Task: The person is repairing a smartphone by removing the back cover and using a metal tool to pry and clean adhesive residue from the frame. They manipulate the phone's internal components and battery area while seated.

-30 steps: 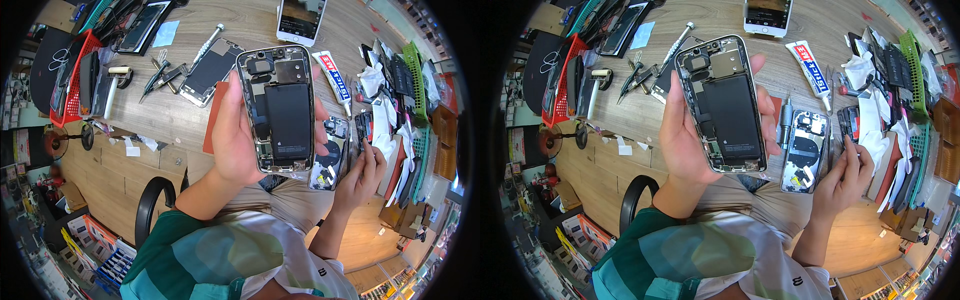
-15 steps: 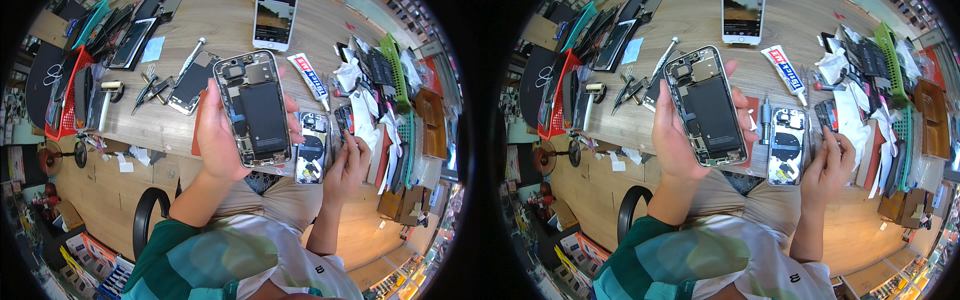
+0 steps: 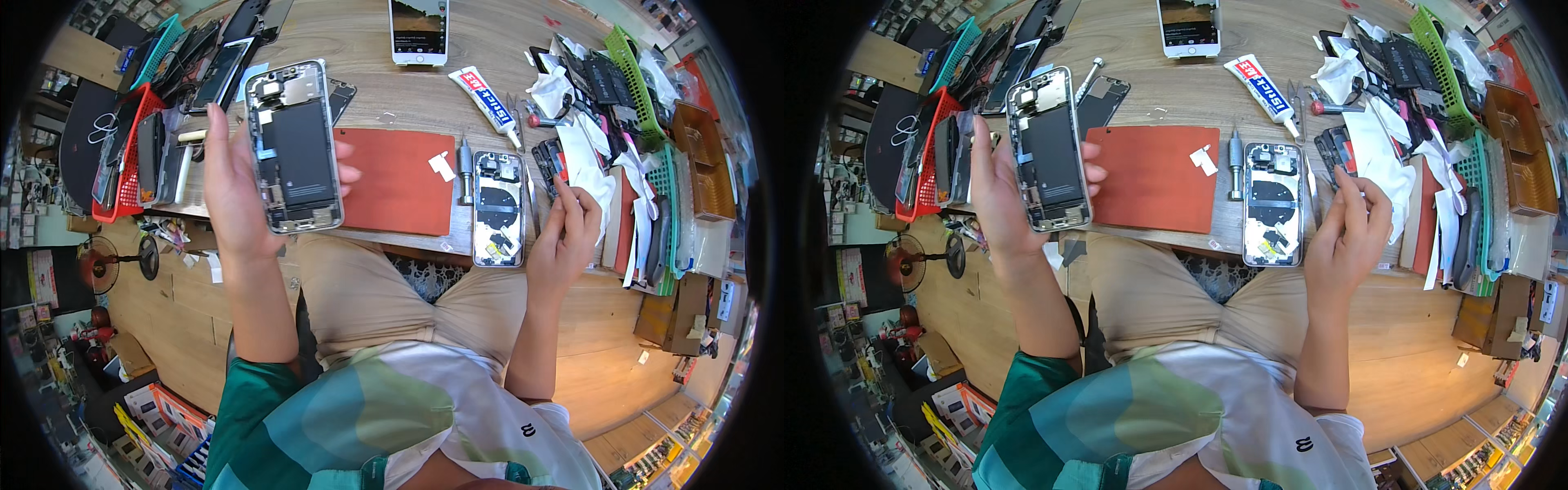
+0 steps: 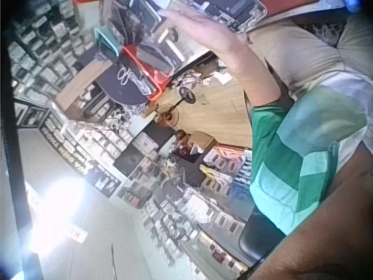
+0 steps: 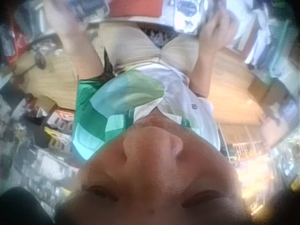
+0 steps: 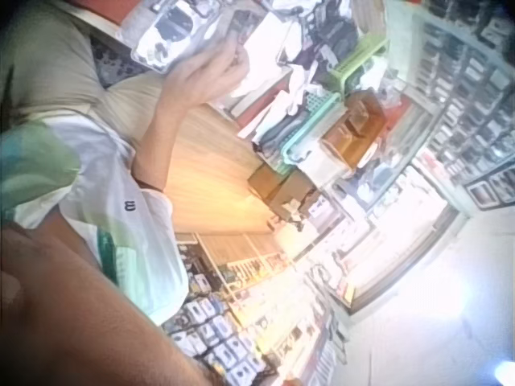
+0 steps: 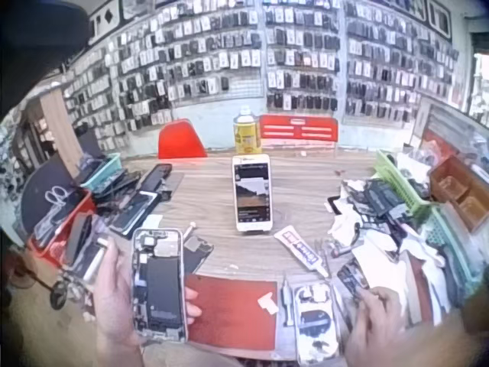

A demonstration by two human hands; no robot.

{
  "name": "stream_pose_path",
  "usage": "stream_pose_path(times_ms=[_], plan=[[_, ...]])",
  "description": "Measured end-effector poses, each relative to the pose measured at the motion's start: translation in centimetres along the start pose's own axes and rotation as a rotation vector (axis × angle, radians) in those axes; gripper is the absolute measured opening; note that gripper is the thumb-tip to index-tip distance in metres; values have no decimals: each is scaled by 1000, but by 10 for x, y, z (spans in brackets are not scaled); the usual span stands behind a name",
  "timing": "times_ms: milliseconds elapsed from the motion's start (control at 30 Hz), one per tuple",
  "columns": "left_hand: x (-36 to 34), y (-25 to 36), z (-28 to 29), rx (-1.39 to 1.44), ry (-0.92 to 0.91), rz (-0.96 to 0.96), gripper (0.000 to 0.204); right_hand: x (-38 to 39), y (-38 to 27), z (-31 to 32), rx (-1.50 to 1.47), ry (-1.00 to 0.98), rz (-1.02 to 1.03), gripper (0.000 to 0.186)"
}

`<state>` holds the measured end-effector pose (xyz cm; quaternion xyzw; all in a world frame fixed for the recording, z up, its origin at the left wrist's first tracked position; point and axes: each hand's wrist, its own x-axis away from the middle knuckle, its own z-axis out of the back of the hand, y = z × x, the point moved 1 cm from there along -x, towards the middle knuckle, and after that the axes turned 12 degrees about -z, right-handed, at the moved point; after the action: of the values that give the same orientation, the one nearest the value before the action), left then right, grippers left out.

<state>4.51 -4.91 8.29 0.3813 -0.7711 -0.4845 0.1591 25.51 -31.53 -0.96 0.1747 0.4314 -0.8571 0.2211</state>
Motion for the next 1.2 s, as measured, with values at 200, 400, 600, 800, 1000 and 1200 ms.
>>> stream_pose_path(times_ms=[200,400,600,800,1000,1200], plan=[[8,7,-2,-107,-1,48,83,1,2,2,-14,-11,-11,29],[5,-16,-17,-279,-85,166,73,-2,5,5,-46,-5,10,29],[0,-37,-30,-628,-79,74,70,-2,10,5,-58,9,18,27],[3,-35,-34,-989,-33,-74,67,-6,-11,13,26,7,97,19],[35,-27,-37,-1281,-206,-319,105,-9,-84,2,-185,-213,253,23],[61,-29,-39,-1350,-290,-440,120,-7,-95,-28,-195,-405,82,20]])
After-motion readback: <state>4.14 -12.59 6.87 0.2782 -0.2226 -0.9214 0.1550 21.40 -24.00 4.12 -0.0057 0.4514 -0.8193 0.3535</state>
